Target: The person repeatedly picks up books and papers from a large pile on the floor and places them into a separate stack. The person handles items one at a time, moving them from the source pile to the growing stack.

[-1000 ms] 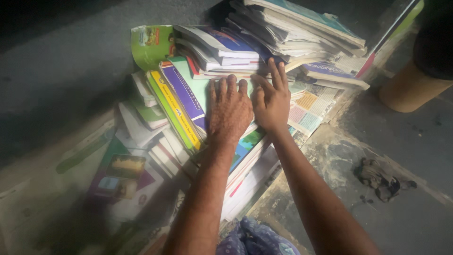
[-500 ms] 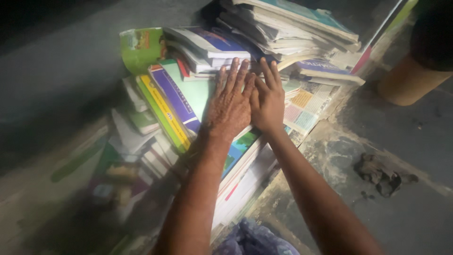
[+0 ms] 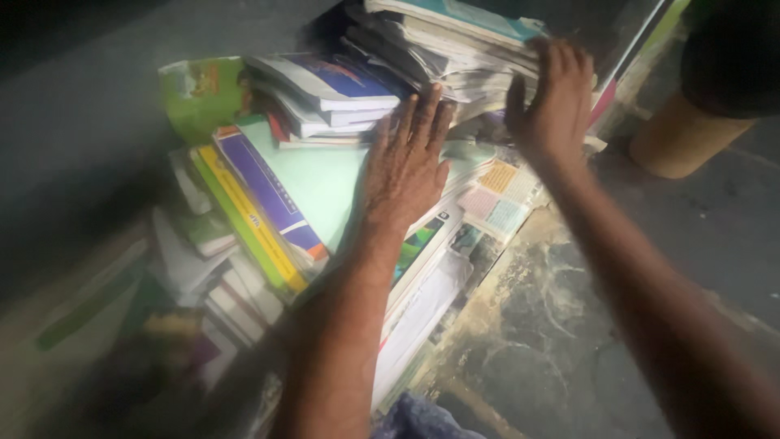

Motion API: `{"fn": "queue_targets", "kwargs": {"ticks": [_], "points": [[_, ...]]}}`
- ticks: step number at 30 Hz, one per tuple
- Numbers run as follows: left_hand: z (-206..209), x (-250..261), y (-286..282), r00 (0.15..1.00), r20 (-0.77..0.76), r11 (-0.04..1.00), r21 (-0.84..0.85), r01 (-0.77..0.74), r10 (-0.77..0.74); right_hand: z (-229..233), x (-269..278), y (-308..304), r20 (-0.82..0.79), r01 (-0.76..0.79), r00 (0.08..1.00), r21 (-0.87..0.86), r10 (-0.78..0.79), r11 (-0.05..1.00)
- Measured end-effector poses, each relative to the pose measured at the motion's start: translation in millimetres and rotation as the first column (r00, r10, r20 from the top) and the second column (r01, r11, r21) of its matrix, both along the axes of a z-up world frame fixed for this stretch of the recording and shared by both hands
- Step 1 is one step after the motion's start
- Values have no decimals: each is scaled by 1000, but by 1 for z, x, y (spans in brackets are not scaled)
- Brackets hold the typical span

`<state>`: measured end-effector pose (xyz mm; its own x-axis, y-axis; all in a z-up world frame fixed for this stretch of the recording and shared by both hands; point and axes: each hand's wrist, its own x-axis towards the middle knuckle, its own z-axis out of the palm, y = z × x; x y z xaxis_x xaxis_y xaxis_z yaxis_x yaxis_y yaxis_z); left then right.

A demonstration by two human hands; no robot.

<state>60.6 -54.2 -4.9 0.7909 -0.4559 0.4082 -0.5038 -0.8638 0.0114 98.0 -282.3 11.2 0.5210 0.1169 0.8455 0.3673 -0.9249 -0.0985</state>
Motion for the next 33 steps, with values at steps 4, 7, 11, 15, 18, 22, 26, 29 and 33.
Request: {"fn": "queue_targets", "kwargs": {"ticks": [4, 7, 11, 15, 18, 22, 26, 29, 33], "points": [[-9, 4, -1, 999, 49, 1000, 5, -2, 2, -6, 37, -29, -86, 57, 994, -144, -70, 988], [-18, 7, -4, 991, 133, 1000, 11, -24, 22, -8, 51, -36, -221, 81, 969, -143, -112, 986], [-32, 10, -9, 959, 282, 999, 1, -33, 31, -3, 49, -36, -279, 144, 944, -133, -177, 981], [-36, 10, -11, 960, 278, 999, -9, -36, 37, 1, 47, -38, -138, 193, 965, -202, -223, 960], [-35, 10, -12, 966, 252, 998, 10, -64, 60, 7, 45, -41, -198, 260, 929, -250, -312, 933], [-33, 12, -12, 968, 247, 999, -25, -27, 32, 4, 34, -47, -81, 166, 978, -256, -192, 952], [-37, 12, -11, 965, 260, 999, -31, -19, 26, -4, 12, -39, 37, 176, 984, -240, -172, 955], [-37, 13, -10, 962, 272, 999, -12, -33, 35, -8, -12, -26, 39, 138, 990, -248, -133, 959], [-33, 6, -8, 948, 317, 996, -85, 2, 25, 1, -51, -8, -25, 59, 998, -156, -64, 986]]}}
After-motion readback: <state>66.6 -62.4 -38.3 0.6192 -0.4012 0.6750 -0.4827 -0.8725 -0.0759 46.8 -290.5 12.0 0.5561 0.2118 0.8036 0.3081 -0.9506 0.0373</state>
